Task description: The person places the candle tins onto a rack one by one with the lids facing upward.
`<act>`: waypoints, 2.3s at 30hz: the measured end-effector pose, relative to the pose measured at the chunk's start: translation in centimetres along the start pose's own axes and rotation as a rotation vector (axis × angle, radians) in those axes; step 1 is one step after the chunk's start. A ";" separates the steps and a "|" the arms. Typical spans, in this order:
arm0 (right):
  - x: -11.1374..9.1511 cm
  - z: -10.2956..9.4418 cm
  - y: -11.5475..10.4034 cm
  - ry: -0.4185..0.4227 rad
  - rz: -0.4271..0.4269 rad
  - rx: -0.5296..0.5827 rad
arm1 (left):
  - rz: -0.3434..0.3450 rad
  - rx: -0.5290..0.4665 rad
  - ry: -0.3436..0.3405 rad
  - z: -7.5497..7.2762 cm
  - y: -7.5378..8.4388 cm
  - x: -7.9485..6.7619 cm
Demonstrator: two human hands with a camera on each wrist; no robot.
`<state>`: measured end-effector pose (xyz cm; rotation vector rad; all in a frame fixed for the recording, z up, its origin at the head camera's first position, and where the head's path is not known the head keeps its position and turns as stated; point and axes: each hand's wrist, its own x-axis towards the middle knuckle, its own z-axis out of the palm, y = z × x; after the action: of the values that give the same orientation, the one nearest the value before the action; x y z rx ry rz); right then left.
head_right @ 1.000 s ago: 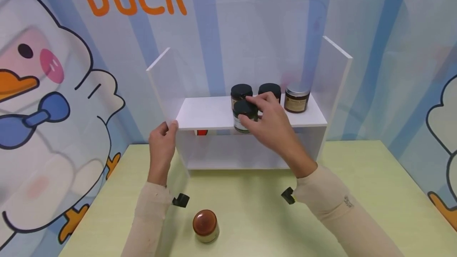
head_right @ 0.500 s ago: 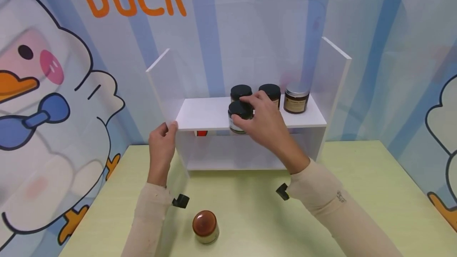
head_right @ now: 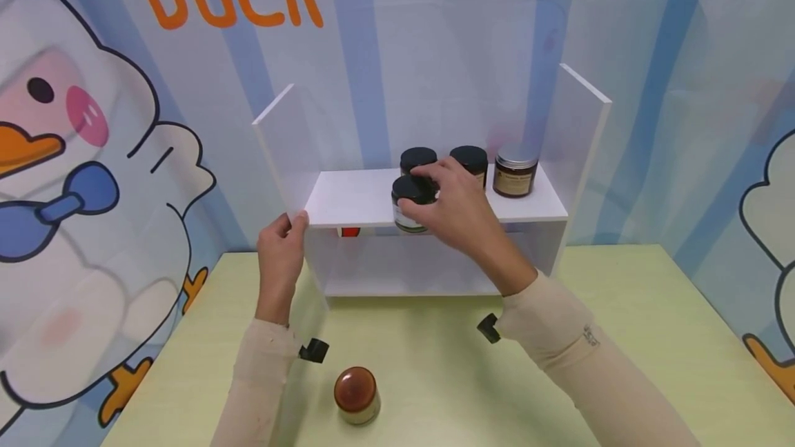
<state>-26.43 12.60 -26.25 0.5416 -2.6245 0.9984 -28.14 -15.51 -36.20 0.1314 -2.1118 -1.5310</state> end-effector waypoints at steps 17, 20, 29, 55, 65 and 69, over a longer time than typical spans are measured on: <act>0.7 0.2 -0.9 -0.021 -0.036 -0.035 | -0.009 -0.003 -0.012 0.0 0.2 -0.2; 1.0 0.2 -1.1 -0.032 -0.035 -0.053 | -0.010 0.001 -0.004 0.0 0.2 0.0; 1.6 0.3 -1.8 -0.075 -0.048 -0.077 | -0.011 0.006 0.003 0.0 0.2 -0.1; 4.0 0.9 -3.5 -0.194 -0.064 -0.134 | -0.024 0.001 -0.003 0.1 -0.1 -0.2; 5.6 0.8 -4.2 -0.273 -0.052 -0.143 | -0.018 -0.004 0.007 0.1 0.0 -0.2; 6.0 0.7 -4.5 -0.291 -0.041 -0.151 | -0.028 -0.011 -0.001 0.0 0.0 -0.1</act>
<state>-29.91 7.59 -21.89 0.7496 -2.8978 0.7496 -28.06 -15.43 -36.22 0.1563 -2.1106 -1.5586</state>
